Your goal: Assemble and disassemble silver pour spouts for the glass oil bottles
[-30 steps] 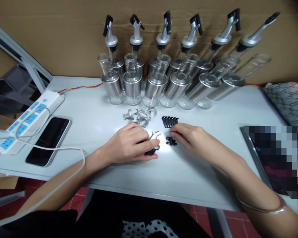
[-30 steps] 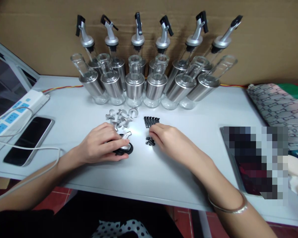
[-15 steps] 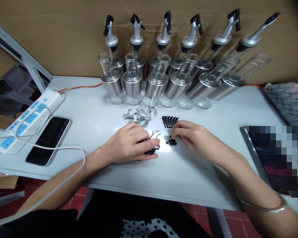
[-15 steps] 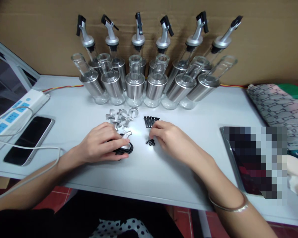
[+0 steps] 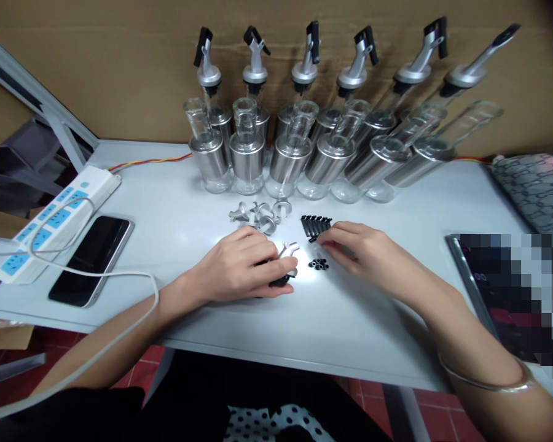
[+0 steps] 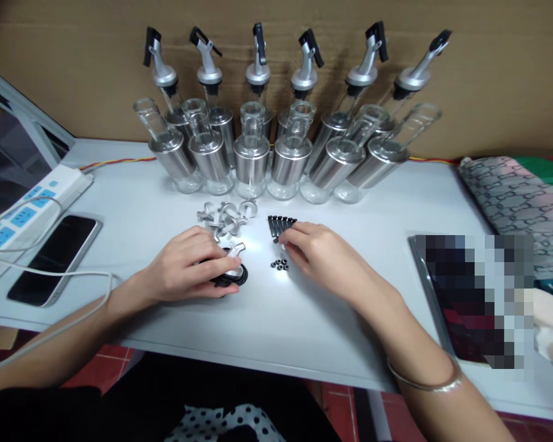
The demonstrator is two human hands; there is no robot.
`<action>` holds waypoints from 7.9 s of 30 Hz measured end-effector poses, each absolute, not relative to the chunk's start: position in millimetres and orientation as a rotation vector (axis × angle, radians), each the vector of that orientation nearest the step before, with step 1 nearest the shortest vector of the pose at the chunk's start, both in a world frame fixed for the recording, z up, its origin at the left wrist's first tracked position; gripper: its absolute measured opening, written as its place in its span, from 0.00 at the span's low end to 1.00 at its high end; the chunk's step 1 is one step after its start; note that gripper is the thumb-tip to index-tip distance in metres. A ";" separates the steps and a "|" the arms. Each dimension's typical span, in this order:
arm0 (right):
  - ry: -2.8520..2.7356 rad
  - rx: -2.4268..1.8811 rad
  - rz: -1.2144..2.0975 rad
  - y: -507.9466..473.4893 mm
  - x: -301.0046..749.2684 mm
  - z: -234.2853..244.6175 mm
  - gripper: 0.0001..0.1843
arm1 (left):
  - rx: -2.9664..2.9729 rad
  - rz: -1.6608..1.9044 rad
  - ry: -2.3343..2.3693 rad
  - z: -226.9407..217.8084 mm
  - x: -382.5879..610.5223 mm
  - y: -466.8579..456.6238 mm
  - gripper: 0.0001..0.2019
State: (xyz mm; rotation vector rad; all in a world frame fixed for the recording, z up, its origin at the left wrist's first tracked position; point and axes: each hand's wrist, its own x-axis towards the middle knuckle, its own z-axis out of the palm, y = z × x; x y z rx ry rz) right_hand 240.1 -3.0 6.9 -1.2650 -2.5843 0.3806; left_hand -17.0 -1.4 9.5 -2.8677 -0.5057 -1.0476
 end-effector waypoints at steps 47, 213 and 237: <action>-2.539 -1.225 0.650 -4.8 238.4 11.9 0.12 | -2.884 -1.057 -0.497 9.3 -17.2 -0.5 0.13; -2.151 -0.752 0.280 -28.9 188.1 18.9 0.13 | -2.790 -1.331 -0.833 6.9 -19.4 1.8 0.09; -1.977 -1.097 0.284 -25.5 173.4 12.8 0.04 | -2.716 -1.187 -0.651 8.6 -17.2 -0.7 0.06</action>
